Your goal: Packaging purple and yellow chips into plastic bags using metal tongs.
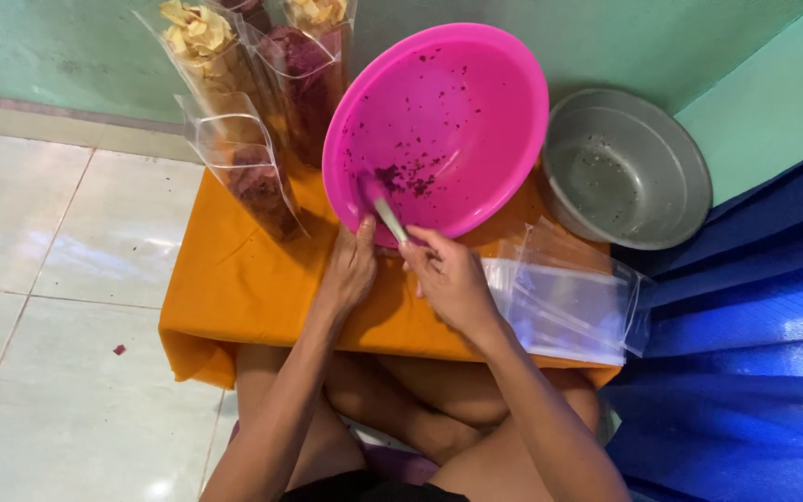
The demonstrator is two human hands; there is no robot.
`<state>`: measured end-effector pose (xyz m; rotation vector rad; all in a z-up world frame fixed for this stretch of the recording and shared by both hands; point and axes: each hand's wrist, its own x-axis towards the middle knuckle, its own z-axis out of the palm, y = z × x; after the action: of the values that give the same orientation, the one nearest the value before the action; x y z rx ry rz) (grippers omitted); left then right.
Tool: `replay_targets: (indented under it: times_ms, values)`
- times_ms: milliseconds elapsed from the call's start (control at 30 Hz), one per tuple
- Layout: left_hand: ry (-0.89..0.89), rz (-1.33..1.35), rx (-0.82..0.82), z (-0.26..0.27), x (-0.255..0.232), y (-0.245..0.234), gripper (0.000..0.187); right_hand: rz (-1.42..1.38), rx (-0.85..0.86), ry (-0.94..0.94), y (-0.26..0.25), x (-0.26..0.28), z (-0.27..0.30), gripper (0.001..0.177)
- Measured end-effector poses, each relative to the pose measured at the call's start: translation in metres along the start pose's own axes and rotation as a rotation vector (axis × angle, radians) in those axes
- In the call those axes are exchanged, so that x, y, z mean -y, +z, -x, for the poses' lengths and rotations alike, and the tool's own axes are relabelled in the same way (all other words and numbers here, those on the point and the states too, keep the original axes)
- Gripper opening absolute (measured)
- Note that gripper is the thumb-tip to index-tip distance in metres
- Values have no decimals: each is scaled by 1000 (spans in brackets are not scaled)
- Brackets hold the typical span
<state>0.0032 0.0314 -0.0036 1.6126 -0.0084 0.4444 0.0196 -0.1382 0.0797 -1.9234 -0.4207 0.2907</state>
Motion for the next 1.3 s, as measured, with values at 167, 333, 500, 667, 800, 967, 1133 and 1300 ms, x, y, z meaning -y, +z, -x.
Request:
replay_targets:
  times_ms: [167,333,500,667,800,967,1133,1300]
  values:
    - [-127,73,-17,-2,-1,2,48,41,-22,24,-15,2,-3,40]
    - [-123,17,2,2,-13,0,47,-34,-7,21,-7,2,2,40]
    - [-65,-6,-48,0,-3,1,46,76,19,52,-26,-9,-9,41]
    - [-106,-135,-10,3,-7,-1,49,391,-328,-203,-67,26,-26,40]
    - [119,-189,-50,2,4,-2,52,715,-402,-590,-75,21,-40,42]
    - [5,-175,0,2,-13,-1,53,502,-282,-530,-59,30,-42,38]
    - [91,-171,-41,3,-10,0,49,525,-87,-638,-43,14,-36,40]
    - [-61,-174,63,4,-8,3,32,-924,45,31,-3,28,-21,32]
